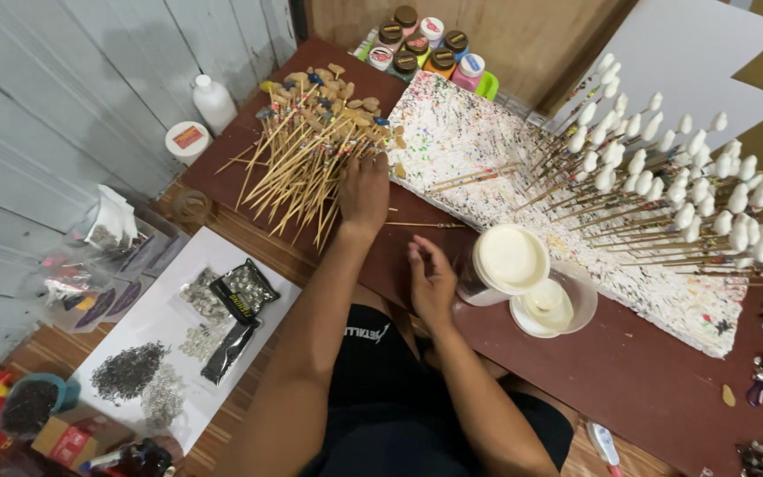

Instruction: Applying adhesive and primer to handmade fishing floats and arranging them on a drying rack.

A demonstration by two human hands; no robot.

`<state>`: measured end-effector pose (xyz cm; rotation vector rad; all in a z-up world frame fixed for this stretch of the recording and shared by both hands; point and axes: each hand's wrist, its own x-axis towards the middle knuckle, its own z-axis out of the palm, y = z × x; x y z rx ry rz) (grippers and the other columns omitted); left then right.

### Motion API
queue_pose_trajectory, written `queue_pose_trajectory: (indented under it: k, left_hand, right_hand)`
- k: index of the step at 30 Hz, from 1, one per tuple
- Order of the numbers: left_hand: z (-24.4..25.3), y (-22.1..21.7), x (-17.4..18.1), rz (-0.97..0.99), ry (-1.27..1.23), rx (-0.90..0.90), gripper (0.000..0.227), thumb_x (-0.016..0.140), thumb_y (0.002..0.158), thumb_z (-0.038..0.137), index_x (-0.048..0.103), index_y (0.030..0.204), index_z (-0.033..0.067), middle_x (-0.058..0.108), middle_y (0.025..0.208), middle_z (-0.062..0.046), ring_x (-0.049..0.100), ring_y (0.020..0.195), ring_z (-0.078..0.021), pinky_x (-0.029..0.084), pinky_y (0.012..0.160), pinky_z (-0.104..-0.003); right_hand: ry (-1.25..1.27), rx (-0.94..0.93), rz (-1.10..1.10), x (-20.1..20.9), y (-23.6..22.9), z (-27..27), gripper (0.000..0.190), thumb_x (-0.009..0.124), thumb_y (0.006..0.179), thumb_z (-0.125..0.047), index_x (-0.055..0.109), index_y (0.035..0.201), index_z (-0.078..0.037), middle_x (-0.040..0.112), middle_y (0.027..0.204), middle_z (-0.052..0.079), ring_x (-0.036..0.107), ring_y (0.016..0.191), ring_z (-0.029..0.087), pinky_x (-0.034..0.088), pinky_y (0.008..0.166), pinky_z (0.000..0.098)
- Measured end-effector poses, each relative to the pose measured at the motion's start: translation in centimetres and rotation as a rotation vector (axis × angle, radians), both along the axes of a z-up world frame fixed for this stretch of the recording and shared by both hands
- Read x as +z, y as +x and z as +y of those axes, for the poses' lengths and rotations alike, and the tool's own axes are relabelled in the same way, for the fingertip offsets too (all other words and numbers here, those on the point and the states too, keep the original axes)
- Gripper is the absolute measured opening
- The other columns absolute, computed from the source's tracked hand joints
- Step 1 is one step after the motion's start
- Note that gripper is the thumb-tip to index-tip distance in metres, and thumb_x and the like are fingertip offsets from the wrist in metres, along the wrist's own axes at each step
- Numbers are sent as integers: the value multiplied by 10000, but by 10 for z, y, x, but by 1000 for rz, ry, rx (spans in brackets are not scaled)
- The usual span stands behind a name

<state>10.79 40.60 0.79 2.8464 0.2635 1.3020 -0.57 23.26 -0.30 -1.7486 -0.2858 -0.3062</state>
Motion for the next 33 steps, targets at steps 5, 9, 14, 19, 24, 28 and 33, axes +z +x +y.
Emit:
queue_pose_trajectory:
  k: [5,9,14,19,24,28,33]
  left_hand:
    - [0,-1,-3,50,-13,-61,147,564,927,140,698,988,145,696,781,-77,676,824,-291,530,672,-408]
    - [3,-4,-8,119,-34,-138,197,569,916,132,680,1077,157,698,801,-62,670,850,-278,518,684,-403]
    - [-7,-28,35,106,-151,-349,359,638,903,107,618,1261,109,706,888,-127,670,908,-337,542,727,-460]
    - [-28,-54,110,79,-385,-602,578,681,898,59,494,1444,99,708,953,-145,665,886,-369,539,759,-490]
    - [-49,-92,179,81,-888,-871,619,614,1019,109,338,1573,107,710,1095,-181,714,984,-345,600,831,-404]
    - [-73,-90,179,137,-1225,-1109,731,676,1006,236,275,1605,113,692,1077,-161,728,964,-254,615,805,-342]
    - [-119,-78,135,200,-1674,-1341,843,766,921,125,254,1584,31,614,1056,-175,713,885,-219,643,695,-297]
  right_hand:
    - [10,4,-17,-2,-1,1,291,698,957,0,759,1229,-85,785,1023,144,753,926,240,602,861,416]
    - [15,9,-34,-1,-1,1,293,695,958,-9,754,1235,-86,781,1014,145,751,923,240,606,853,420]
    - [-48,-5,-106,16,-11,1,279,700,964,-28,759,1229,-91,786,998,126,761,925,270,603,846,421]
    - [-98,7,-242,54,-36,-11,271,709,951,-13,753,1215,-54,794,966,147,763,890,336,598,822,474]
    - [-74,-92,-325,103,-49,-63,231,678,978,-50,734,1197,-3,772,987,143,755,893,263,587,812,405]
    - [-124,-84,-427,136,-32,-101,308,736,913,52,712,1220,62,739,998,181,729,874,300,599,812,420]
    - [-218,135,-607,142,-20,-126,403,857,765,39,739,1148,90,744,947,196,725,772,328,585,698,441]
